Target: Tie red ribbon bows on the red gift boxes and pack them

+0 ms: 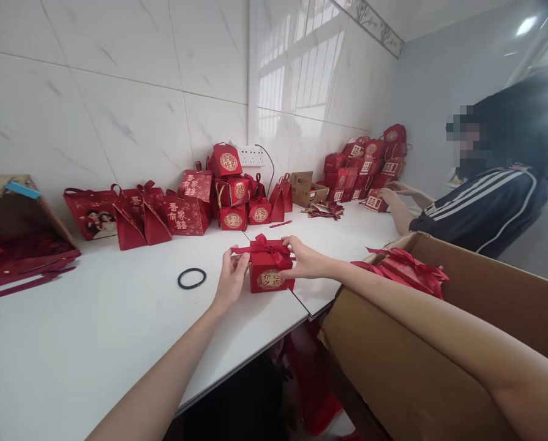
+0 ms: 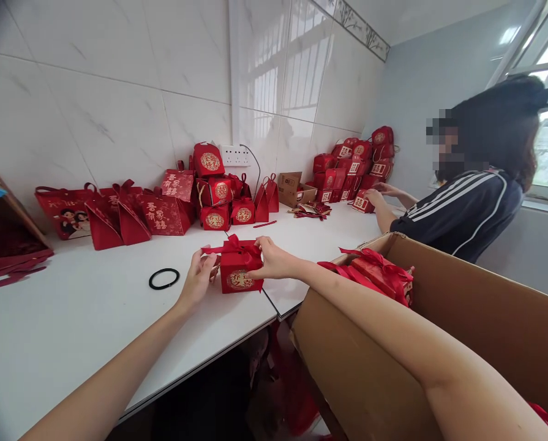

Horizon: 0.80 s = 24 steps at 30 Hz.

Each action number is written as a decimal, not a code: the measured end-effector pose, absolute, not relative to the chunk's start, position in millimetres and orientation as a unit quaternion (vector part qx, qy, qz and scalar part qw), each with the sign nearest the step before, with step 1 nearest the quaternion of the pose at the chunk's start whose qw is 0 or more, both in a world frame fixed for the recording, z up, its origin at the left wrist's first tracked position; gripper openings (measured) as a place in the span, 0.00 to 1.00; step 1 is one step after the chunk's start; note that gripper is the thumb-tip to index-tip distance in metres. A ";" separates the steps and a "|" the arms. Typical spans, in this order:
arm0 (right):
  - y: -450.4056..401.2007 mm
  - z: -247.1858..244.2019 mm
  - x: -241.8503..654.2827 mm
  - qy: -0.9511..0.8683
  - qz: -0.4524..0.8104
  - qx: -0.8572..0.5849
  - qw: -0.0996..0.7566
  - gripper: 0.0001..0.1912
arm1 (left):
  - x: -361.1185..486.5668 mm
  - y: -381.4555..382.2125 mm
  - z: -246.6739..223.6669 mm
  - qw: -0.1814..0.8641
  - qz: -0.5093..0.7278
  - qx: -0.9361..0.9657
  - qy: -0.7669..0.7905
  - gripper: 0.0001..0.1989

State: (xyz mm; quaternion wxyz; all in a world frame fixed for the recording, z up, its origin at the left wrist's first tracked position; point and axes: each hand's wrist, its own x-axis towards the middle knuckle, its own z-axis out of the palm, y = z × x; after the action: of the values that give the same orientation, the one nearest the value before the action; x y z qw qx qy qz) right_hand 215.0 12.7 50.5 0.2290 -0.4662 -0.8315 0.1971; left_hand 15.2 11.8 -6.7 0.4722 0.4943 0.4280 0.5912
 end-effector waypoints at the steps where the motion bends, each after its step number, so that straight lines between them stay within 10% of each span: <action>1: 12.2 49.1 215.4 -0.837 0.200 -0.455 0.228 0.31 | 15.2 11.0 -4.7 0.479 0.594 0.485 0.426 0.26; 14: 9.5 47.1 204.5 -0.861 0.000 -0.418 0.290 0.41 | 15.5 -8.9 8.4 0.302 0.588 0.616 0.427 0.06; 24: 12.8 49.6 214.9 -0.819 0.198 -0.434 0.317 0.37 | 13.9 -8.2 -4.0 0.102 0.464 0.805 0.355 0.05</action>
State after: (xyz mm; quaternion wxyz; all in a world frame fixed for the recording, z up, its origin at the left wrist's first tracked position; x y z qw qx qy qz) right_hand 214.9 12.8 49.6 0.3170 -0.4344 -0.8194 0.1984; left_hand 13.9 -8.2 -4.0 0.1018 0.8054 0.3550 0.4637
